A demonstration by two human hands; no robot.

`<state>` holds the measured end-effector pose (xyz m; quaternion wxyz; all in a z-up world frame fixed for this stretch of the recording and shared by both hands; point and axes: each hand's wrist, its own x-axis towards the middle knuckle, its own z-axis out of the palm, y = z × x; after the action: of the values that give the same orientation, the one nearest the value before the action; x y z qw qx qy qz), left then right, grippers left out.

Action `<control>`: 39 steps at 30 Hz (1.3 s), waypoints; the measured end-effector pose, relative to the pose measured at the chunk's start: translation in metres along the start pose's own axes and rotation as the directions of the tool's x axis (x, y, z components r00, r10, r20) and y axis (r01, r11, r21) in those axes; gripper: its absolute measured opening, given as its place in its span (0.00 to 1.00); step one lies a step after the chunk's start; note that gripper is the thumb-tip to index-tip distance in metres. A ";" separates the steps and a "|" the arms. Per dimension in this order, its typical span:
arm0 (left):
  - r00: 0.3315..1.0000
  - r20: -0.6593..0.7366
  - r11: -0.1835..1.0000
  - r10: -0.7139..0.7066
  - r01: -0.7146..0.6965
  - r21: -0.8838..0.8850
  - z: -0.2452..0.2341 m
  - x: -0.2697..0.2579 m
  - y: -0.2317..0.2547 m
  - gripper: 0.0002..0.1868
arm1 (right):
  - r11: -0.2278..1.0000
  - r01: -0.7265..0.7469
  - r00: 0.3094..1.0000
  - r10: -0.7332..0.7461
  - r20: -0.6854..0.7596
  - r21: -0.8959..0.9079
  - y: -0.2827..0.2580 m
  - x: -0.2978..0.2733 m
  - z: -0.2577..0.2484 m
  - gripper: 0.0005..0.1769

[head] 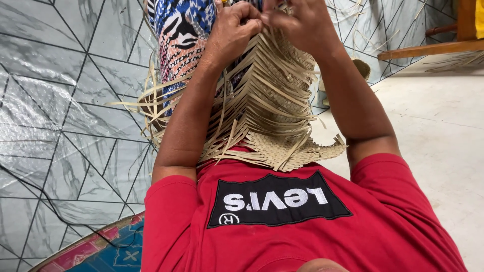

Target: Weaving thin bamboo strips together by hand to create a structured mat or basket component.

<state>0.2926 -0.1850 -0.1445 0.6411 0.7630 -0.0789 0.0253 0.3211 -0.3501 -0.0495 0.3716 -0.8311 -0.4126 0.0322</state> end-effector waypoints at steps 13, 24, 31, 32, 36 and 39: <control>0.995 -0.031 0.995 -0.091 0.089 -0.039 0.001 0.003 0.012 0.07 | 0.894 0.055 0.974 -0.146 -0.174 -0.445 -0.016 -0.040 0.018 0.04; 0.993 -0.046 0.992 -0.113 0.110 -0.067 0.011 0.004 -0.004 0.07 | 0.865 0.242 0.842 0.037 -0.538 0.439 -0.026 -0.042 -0.061 0.06; 0.989 0.050 0.978 -0.138 0.145 -0.153 0.011 0.006 -0.006 0.06 | 0.927 -0.358 0.933 0.360 0.004 0.114 -0.002 -0.045 -0.011 0.05; 0.989 0.053 0.978 -0.137 0.143 -0.153 0.008 0.004 0.000 0.06 | 0.926 -0.359 0.932 0.362 0.001 0.113 -0.005 -0.044 -0.009 0.05; 1.000 -0.004 0.990 -0.010 0.009 -0.144 0.010 0.001 0.014 0.04 | 0.949 -0.285 0.955 0.270 -0.123 -0.134 -0.009 -0.043 0.001 0.07; 0.997 -0.063 0.998 0.053 -0.055 -0.022 0.014 -0.001 0.023 0.04 | 0.956 -0.292 0.945 0.291 -0.150 0.013 -0.006 -0.039 0.006 0.10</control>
<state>0.2872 -0.2023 -0.1245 0.6512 0.7518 -0.0797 0.0655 0.2894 -0.3724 -0.0602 0.3890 -0.8846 -0.2563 0.0224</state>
